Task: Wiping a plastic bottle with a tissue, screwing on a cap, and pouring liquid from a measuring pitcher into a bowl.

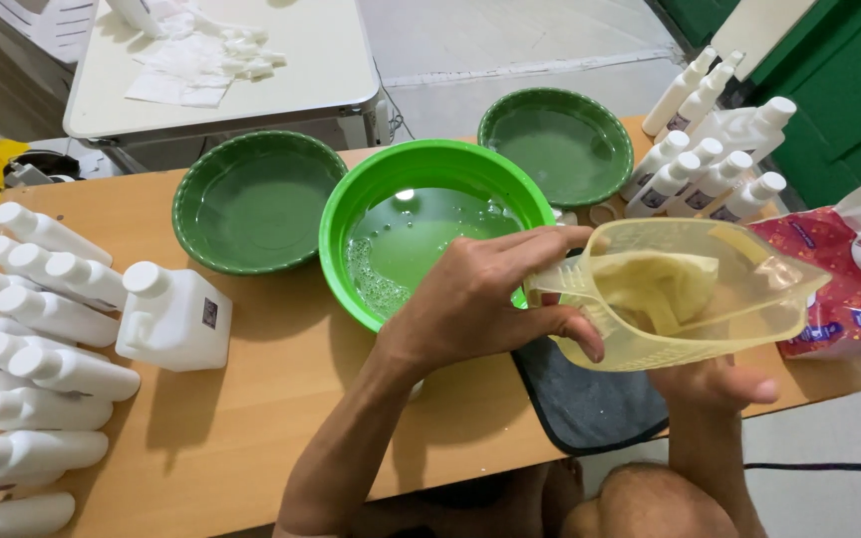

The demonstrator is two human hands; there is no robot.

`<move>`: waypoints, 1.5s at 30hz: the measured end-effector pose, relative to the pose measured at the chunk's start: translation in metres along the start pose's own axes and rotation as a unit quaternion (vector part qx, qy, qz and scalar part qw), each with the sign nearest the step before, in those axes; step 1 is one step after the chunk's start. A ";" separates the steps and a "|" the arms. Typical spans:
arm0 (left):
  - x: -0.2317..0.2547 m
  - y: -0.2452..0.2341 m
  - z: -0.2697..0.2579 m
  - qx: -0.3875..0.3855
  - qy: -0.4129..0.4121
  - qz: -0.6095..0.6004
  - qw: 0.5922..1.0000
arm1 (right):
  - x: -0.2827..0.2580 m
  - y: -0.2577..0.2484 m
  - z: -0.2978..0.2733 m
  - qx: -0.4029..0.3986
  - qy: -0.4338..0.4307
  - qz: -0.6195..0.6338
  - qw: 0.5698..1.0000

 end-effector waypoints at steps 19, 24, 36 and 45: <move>-0.013 -0.012 -0.001 0.039 -0.030 0.003 0.999 | -0.037 -0.062 -0.014 0.112 -0.010 -0.569 0.815; -0.014 -0.001 -0.002 0.053 -0.045 -0.017 0.997 | -0.005 -0.048 -0.002 0.105 0.000 -0.604 0.790; -0.013 -0.005 0.000 0.066 -0.028 -0.002 0.997 | -0.007 -0.066 -0.001 0.111 -0.004 -0.493 0.863; -0.014 -0.013 -0.002 0.087 -0.025 0.016 0.996 | -0.051 -0.063 -0.001 0.197 -0.118 -0.391 0.891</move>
Point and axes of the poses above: each hand's wrist, its own z-axis towards the middle knuckle, its own y-axis out of the palm, x = y × z, the point moved 9 cm from there along z, towards the middle knuckle, and after that the axes turned 11 degrees about -y, right-handed, at the moved point
